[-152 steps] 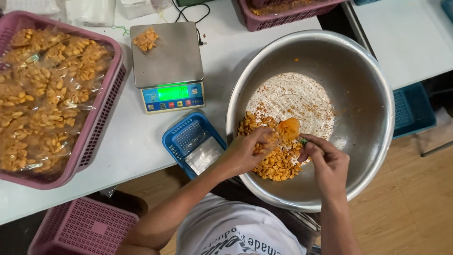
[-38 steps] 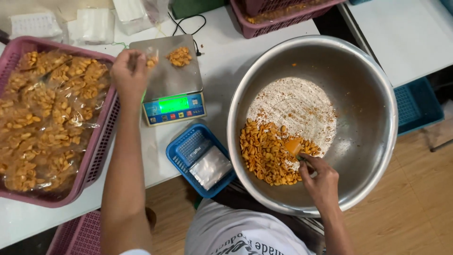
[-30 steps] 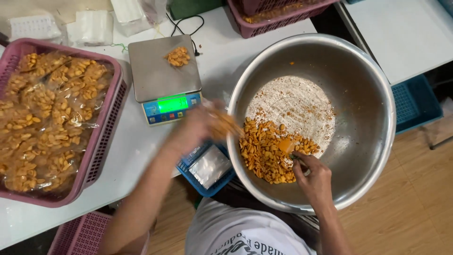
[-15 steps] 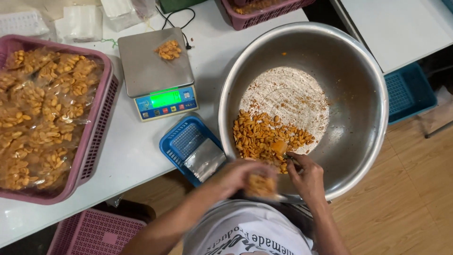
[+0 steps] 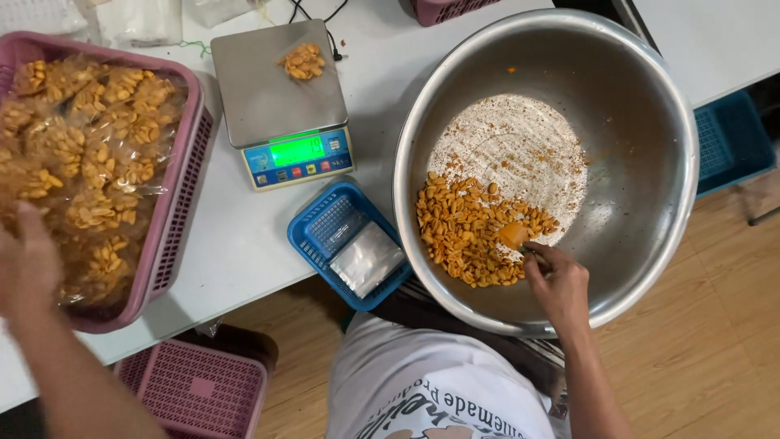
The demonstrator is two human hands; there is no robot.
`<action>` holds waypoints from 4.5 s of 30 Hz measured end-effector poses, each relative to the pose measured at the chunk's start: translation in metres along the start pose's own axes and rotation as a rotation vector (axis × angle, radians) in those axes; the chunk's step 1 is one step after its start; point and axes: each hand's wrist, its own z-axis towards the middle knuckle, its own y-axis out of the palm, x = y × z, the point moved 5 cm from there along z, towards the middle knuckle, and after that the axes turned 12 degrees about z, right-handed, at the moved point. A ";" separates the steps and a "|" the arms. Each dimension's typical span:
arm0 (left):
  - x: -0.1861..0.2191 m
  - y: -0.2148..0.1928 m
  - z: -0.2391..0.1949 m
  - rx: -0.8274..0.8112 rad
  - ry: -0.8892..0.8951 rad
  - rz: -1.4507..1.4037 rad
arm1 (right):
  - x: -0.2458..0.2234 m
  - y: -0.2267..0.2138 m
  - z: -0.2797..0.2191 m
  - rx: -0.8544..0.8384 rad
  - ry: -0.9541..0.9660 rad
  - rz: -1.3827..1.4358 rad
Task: The person scoops orange snack pieces from a large metal bowl using a small orange scoop and places them onto a digital scale. After weighing, the person transfers the snacks into a small plastic bag and sets the bag aside in a blue basket.
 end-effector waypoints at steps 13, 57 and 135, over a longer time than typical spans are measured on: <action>0.219 0.215 -0.199 -0.350 0.722 0.119 | -0.041 0.051 0.023 0.084 -0.081 -0.030; 0.385 0.131 -0.303 -1.006 0.913 -0.818 | -0.132 -0.052 -0.013 0.230 -0.737 0.090; 0.282 0.090 -0.211 -0.736 0.520 -0.909 | -0.008 0.051 0.043 -0.081 -0.078 0.422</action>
